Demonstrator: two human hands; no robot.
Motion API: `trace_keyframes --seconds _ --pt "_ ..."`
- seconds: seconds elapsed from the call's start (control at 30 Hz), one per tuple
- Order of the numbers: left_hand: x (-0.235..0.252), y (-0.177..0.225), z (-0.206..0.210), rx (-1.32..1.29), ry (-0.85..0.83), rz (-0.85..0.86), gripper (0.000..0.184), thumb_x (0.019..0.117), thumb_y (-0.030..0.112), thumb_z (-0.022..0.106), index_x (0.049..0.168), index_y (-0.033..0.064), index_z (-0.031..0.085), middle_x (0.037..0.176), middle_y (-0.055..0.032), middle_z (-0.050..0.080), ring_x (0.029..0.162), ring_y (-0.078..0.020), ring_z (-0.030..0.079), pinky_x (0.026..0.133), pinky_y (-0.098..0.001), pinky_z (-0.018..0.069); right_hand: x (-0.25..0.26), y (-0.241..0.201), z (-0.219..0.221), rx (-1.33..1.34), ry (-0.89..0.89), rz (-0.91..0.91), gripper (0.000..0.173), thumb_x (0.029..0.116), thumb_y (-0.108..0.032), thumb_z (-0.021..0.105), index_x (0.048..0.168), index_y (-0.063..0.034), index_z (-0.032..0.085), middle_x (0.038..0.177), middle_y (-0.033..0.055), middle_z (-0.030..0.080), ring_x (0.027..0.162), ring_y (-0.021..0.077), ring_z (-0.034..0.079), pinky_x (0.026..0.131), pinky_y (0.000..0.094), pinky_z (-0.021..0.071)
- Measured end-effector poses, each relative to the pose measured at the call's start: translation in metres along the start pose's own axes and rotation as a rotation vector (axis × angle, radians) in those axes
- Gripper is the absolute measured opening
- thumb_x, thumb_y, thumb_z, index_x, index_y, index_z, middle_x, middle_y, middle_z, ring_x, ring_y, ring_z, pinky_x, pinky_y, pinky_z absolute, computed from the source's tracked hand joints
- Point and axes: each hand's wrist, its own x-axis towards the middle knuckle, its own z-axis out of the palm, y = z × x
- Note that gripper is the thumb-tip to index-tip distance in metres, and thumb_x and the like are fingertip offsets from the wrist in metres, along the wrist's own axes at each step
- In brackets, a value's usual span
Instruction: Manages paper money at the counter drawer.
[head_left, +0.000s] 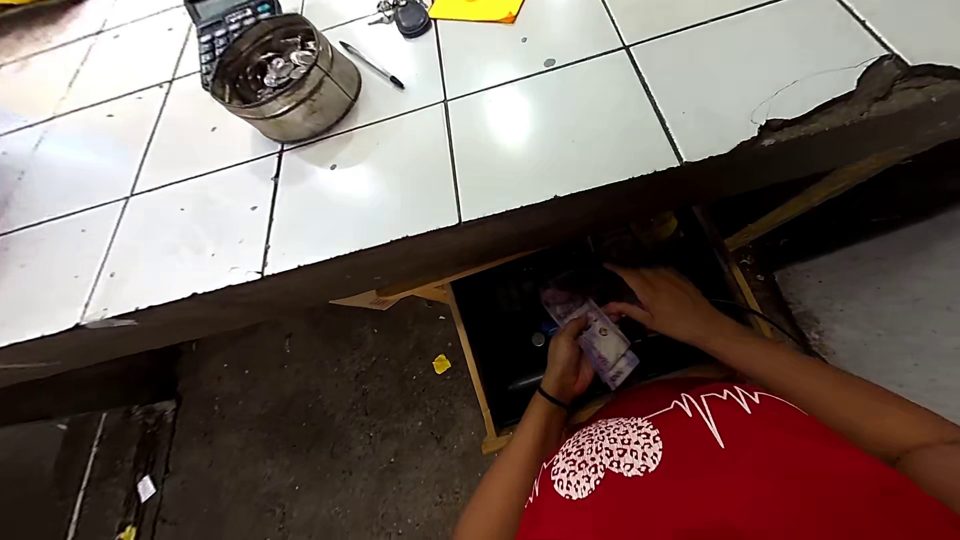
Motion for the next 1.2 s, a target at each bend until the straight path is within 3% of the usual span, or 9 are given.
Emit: trace_keyframes --seconds 0.07,0.2,0.27,0.37,0.5,0.63,0.8,0.97,1.2 --pt "0.000 0.003 -0.009 -0.023 0.069 -0.026 0.029 0.1094 0.015 0.027 0.117 0.0019 0.051 0.093 -0.0138 0.073 0.084 -0.0238 0.075 0.076 -0.0378 0.0621 -0.004 0.020 0.002 -0.158 -0.081 -0.073 0.051 0.0985 -0.023 0.068 0.145 -0.0037 0.056 0.138 0.0212 0.063 0.132 0.0400 0.058 0.114 0.0600 0.0396" --pt "-0.001 0.001 -0.016 -0.042 0.048 -0.104 0.041 0.1121 0.029 0.023 0.128 0.0033 0.050 0.089 -0.0132 0.071 0.078 -0.0242 0.073 0.073 -0.0385 0.0622 -0.014 0.030 0.009 -0.185 0.177 -0.156 0.027 0.0983 0.002 0.057 0.119 -0.0035 0.074 0.113 0.0149 0.076 0.110 0.0319 0.073 0.100 0.0487 0.0556" --pt "-0.002 -0.002 -0.017 -0.043 0.004 -0.130 0.043 0.1120 0.034 0.024 0.129 0.0045 0.051 0.093 -0.0133 0.072 0.081 -0.0245 0.074 0.074 -0.0384 0.0623 -0.018 0.017 0.010 -0.074 0.283 -0.140 0.026 0.0982 -0.001 0.055 0.115 -0.0021 0.075 0.107 0.0140 0.077 0.100 0.0306 0.075 0.090 0.0453 0.0600" --pt "-0.006 -0.003 -0.024 -0.088 -0.208 -0.132 0.044 0.1105 0.039 0.027 0.126 0.0075 0.053 0.105 -0.0127 0.073 0.095 -0.0241 0.074 0.082 -0.0392 0.0621 -0.031 -0.020 0.014 0.224 0.143 -0.223 0.025 0.1001 -0.005 0.054 0.114 -0.0021 0.075 0.107 0.0118 0.078 0.103 0.0263 0.075 0.100 0.0453 0.0565" --pt "-0.009 0.003 -0.023 -0.020 -0.090 -0.059 0.024 0.1066 0.009 0.038 0.121 0.0039 0.057 0.092 -0.0092 0.073 0.082 -0.0169 0.074 0.074 -0.0318 0.0619 -0.027 -0.034 0.023 0.349 -0.042 -0.481 0.027 0.1046 -0.016 0.053 0.109 -0.0021 0.076 0.108 0.0116 0.078 0.108 0.0241 0.074 0.109 0.0437 0.0491" --pt "-0.008 0.012 -0.029 -0.076 0.062 -0.057 0.030 0.1079 0.009 0.033 0.125 0.0003 0.055 0.082 -0.0105 0.070 0.072 -0.0213 0.072 0.071 -0.0371 0.0627 0.009 -0.014 0.000 0.023 0.148 -0.127 0.028 0.1037 -0.021 0.058 0.121 -0.0052 0.073 0.120 0.0128 0.073 0.110 0.0289 0.071 0.098 0.0477 0.0562" --pt "-0.012 0.010 -0.036 -0.075 -0.105 -0.055 0.055 0.1107 0.043 0.018 0.118 0.0049 0.056 0.070 -0.0072 0.067 0.068 -0.0237 0.072 0.075 -0.0435 0.0624 0.041 0.013 -0.003 -0.129 -0.073 0.157 0.065 0.1008 -0.029 0.065 0.156 -0.0033 0.042 0.156 0.0242 0.045 0.146 0.0418 0.040 0.120 0.0574 0.0317" --pt "-0.011 0.012 -0.021 -0.014 -0.109 0.004 0.069 0.1070 0.056 0.011 0.115 0.0064 0.058 0.062 -0.0051 0.065 0.056 -0.0208 0.068 0.062 -0.0407 0.0617 0.054 -0.004 -0.007 -0.128 -0.190 0.335 0.048 0.1088 -0.020 0.046 0.156 -0.0094 0.044 0.138 0.0269 0.061 0.130 0.0454 0.057 0.111 0.0584 0.0421" --pt "-0.010 0.021 -0.007 -0.005 -0.010 0.041 0.050 0.1101 0.045 0.022 0.113 0.0070 0.055 0.065 -0.0058 0.063 0.052 -0.0176 0.064 0.051 -0.0338 0.0584 0.054 -0.008 -0.001 0.085 -0.193 0.370 0.055 0.1049 -0.034 0.056 0.154 -0.0113 0.047 0.144 0.0208 0.059 0.136 0.0386 0.054 0.114 0.0562 0.0399"
